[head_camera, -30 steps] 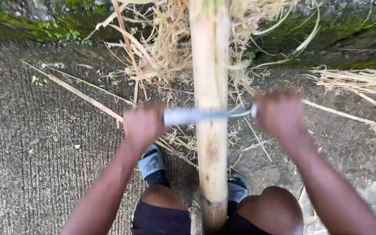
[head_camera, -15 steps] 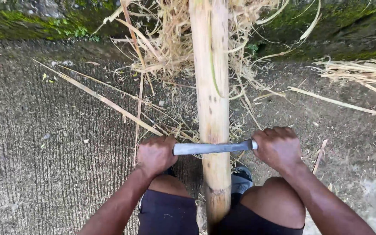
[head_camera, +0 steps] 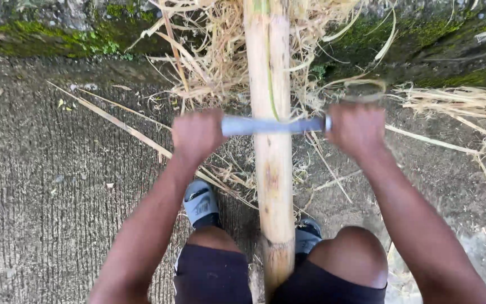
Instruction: Scraping bark off a bamboo pole using a drawknife.
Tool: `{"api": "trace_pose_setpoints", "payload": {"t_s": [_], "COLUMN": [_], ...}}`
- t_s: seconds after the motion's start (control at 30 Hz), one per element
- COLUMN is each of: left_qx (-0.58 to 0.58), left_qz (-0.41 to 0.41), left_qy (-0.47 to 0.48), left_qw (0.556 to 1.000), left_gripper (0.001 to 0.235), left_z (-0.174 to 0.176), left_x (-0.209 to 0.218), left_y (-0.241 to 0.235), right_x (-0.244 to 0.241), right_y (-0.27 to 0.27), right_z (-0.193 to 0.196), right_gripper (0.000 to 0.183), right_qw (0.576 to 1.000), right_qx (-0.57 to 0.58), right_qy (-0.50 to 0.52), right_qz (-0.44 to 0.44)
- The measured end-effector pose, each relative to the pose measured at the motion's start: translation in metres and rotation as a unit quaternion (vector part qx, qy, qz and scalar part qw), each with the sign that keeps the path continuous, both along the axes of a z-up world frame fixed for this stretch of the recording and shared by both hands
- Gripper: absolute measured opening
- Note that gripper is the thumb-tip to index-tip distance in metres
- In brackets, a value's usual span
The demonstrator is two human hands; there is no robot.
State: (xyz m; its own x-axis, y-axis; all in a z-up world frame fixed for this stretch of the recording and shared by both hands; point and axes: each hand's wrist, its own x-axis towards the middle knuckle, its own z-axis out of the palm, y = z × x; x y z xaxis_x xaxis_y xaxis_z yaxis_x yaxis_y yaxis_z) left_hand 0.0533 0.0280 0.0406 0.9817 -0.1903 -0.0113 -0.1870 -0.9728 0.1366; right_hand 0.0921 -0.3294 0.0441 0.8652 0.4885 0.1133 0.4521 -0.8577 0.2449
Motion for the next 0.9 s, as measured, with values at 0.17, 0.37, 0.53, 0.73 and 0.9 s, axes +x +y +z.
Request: {"api": "trace_pose_setpoints", "payload": {"t_s": [0.17, 0.37, 0.53, 0.73, 0.9], "left_qx": [-0.069, -0.009, -0.038, 0.011, 0.037], "left_qz": [-0.050, -0.047, 0.006, 0.051, 0.104], "left_qy": [0.067, 0.000, -0.077, -0.030, 0.061], "left_qw": [0.994, 0.999, 0.996, 0.998, 0.992], "left_gripper": [0.020, 0.014, 0.006, 0.007, 0.014], "left_z": [-0.028, -0.004, 0.006, 0.027, 0.043], "left_x": [-0.103, -0.026, 0.060, 0.114, 0.158], "left_y": [-0.015, -0.021, -0.013, -0.001, 0.004], "right_x": [-0.100, -0.032, 0.053, 0.119, 0.162], "right_y": [-0.020, -0.027, -0.004, 0.016, 0.026], "right_z": [-0.014, -0.017, 0.029, 0.054, 0.064], "right_gripper": [0.025, 0.029, 0.030, 0.029, 0.012], "right_qw": [0.998, 0.999, 0.998, 0.998, 0.998], "right_qx": [0.039, 0.039, 0.053, 0.016, 0.005], "right_qy": [0.031, 0.009, 0.004, 0.047, 0.055], "right_qz": [0.041, 0.027, -0.024, -0.043, -0.038]}}
